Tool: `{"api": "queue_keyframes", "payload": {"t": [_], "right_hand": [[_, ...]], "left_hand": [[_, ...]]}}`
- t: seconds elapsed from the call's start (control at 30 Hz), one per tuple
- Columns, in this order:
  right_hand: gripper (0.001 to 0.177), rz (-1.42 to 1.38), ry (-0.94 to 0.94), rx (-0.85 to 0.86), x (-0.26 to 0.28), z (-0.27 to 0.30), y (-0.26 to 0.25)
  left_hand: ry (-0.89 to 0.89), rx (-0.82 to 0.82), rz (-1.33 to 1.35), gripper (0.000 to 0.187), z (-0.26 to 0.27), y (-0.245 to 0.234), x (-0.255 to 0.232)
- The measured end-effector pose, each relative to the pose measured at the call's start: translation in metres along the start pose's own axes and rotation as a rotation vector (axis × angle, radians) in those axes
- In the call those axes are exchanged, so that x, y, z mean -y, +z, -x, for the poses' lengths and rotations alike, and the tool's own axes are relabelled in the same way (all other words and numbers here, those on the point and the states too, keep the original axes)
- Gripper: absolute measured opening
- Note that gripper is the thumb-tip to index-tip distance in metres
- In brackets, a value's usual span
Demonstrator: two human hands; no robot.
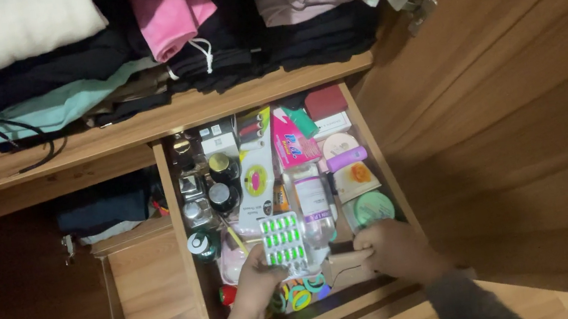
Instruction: Emptying a drawer full of personal care items and placing them on a bed.
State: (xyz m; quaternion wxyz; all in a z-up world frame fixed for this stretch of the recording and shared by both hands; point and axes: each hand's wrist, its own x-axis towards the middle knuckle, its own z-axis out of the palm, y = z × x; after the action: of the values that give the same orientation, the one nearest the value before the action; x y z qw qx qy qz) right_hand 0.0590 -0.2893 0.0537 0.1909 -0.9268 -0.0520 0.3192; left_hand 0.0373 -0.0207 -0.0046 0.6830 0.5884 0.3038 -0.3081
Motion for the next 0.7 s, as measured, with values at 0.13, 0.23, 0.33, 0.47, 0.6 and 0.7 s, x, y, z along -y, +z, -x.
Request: {"api": "queue_keyframes", "payload": {"t": [0.13, 0.23, 0.33, 0.47, 0.6, 0.7], "right_hand": [[0.014, -0.252, 0.010, -0.007, 0.016, -0.001, -0.026], [0.044, -0.814, 0.238, 0.045, 0.065, 0.010, -0.044], [0.011, -1.052, 0.057, -0.078, 0.063, -0.019, -0.001], [0.023, -0.741, 0.183, 0.004, 0.104, -0.015, -0.015], [0.048, -0.640, 0.367, -0.366, 0.099, -0.023, -0.015], [0.107, -0.369, 0.354, -0.216, 0.104, -0.030, 0.007]], "left_hand": [[0.105, 0.100, 0.013, 0.057, -0.001, 0.001, 0.002], [0.146, 0.317, 0.072, 0.057, 0.017, 0.006, -0.013], [-0.003, 0.426, 0.516, 0.067, 0.040, 0.013, -0.039], [0.024, 0.136, 0.280, 0.071, 0.058, 0.018, -0.062], [0.018, -0.021, 0.279, 0.070, 0.058, 0.006, -0.069], [-0.013, -0.055, 0.271, 0.073, 0.063, 0.001, -0.069]]}}
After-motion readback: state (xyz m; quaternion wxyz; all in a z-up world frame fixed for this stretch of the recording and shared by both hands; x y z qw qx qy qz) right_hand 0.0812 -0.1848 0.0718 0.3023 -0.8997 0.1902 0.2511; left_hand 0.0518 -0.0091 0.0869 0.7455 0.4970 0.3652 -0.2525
